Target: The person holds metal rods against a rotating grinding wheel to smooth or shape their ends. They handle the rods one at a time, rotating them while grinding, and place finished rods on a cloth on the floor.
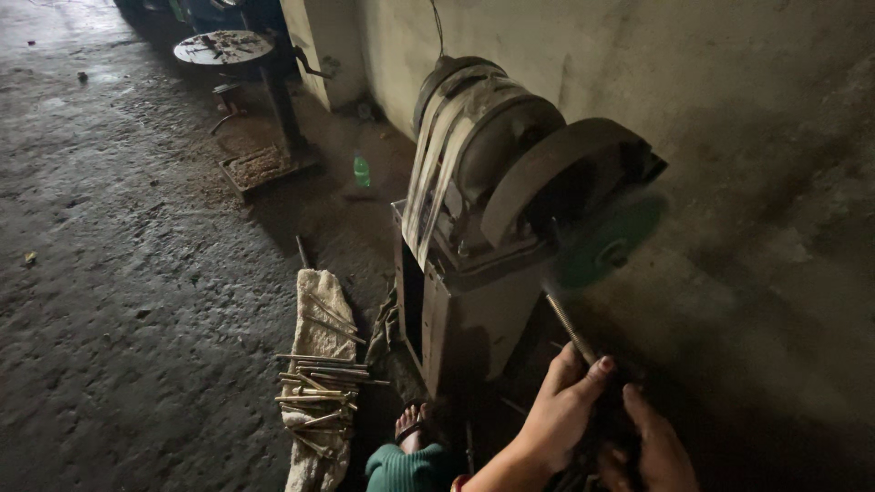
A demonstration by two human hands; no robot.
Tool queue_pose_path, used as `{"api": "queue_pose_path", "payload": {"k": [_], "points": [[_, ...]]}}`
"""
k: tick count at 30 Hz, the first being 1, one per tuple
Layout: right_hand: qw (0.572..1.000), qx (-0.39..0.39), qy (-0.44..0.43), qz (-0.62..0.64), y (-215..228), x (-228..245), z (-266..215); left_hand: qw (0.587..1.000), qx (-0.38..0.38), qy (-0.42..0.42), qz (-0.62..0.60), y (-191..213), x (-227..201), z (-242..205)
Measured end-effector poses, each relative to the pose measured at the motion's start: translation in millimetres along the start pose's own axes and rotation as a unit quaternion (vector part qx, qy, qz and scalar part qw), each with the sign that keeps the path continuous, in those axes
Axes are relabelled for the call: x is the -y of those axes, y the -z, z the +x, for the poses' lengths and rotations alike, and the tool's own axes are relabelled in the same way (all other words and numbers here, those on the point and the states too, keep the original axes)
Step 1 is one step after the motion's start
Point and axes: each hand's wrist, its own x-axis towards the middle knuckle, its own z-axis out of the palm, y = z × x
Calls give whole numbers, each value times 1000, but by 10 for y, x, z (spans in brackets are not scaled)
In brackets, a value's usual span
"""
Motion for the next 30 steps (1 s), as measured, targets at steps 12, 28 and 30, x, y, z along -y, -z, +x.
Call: {"api": "queue_pose_path", "payload": {"k": [12, 28, 30], "points": [[983, -154, -39, -88, -68, 975, 310, 995, -9, -64, 76, 197, 54, 94], [988, -70, -126, -57, -172, 275, 187, 995, -57, 30, 78, 88, -63, 19], [965, -105, -237, -33, -221, 167, 141, 993, -63, 41, 91, 49, -116, 0]]}}
